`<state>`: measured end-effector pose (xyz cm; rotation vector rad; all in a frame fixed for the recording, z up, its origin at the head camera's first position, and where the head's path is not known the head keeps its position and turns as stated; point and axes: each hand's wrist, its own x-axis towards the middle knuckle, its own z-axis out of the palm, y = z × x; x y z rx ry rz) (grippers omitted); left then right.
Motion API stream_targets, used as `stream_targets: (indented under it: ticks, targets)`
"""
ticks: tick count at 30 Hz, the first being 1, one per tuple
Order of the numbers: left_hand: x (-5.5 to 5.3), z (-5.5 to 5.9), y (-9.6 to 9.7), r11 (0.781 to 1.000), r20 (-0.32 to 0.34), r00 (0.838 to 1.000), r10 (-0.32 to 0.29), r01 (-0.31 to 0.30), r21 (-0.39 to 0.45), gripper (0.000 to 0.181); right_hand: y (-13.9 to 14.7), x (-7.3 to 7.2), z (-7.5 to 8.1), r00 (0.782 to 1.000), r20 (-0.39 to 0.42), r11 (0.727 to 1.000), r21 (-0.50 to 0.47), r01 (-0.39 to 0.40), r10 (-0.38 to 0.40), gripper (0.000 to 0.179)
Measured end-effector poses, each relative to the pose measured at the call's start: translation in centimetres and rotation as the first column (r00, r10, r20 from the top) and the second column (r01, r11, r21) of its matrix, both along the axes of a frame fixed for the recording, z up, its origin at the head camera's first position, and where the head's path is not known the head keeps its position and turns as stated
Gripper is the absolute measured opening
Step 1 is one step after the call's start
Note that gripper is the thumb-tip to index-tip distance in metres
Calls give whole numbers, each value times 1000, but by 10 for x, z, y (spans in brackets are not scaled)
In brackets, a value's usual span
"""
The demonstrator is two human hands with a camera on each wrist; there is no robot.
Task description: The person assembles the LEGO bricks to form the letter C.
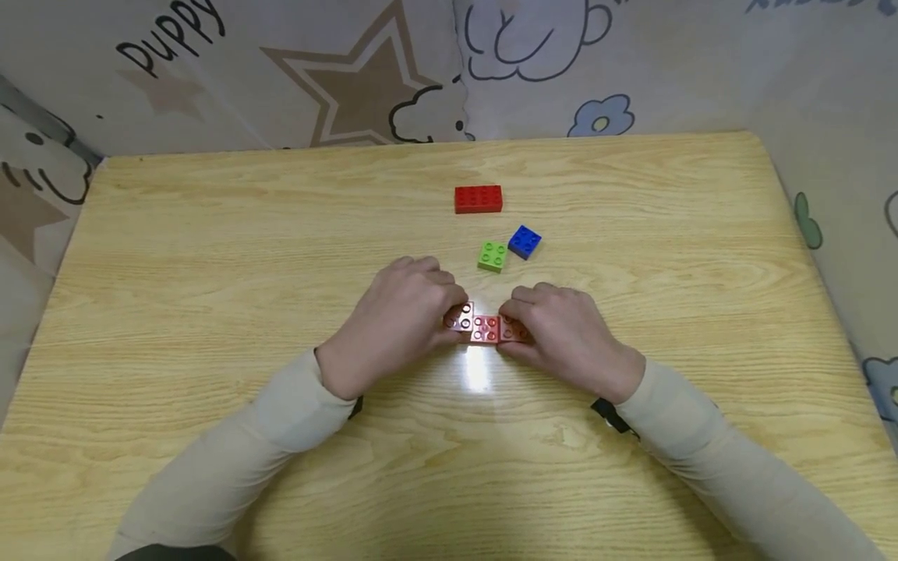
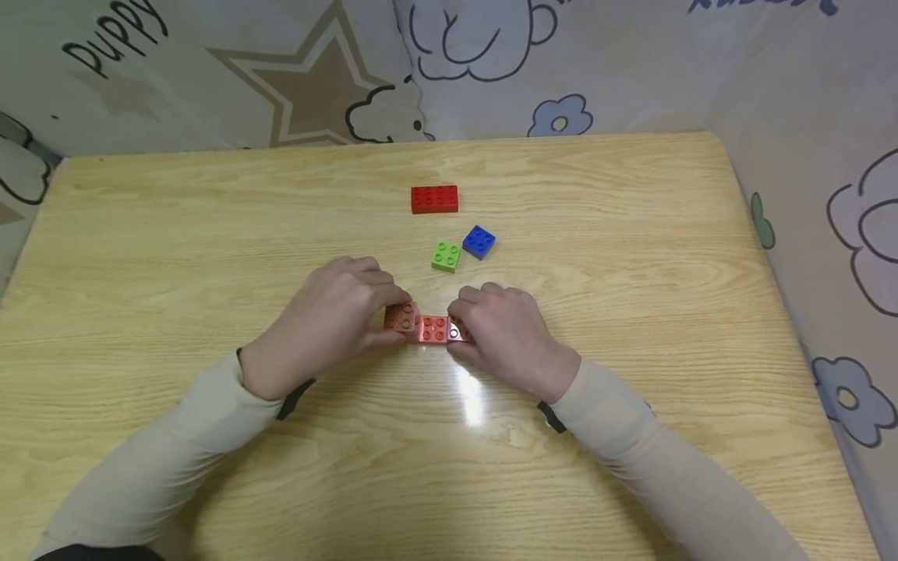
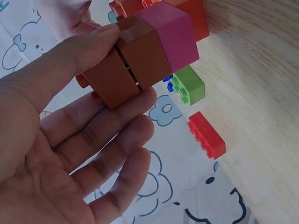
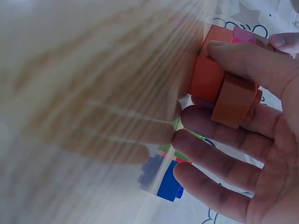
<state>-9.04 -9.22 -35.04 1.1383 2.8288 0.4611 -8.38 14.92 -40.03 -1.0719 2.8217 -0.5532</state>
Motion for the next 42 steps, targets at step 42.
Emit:
stream_targets:
  ticks: [42]
  targets:
    - [-5, -9, -3, 999, 101, 995, 9, -13, 44, 36, 0, 1, -1, 1000, -8, 1000, 5, 5, -5, 28]
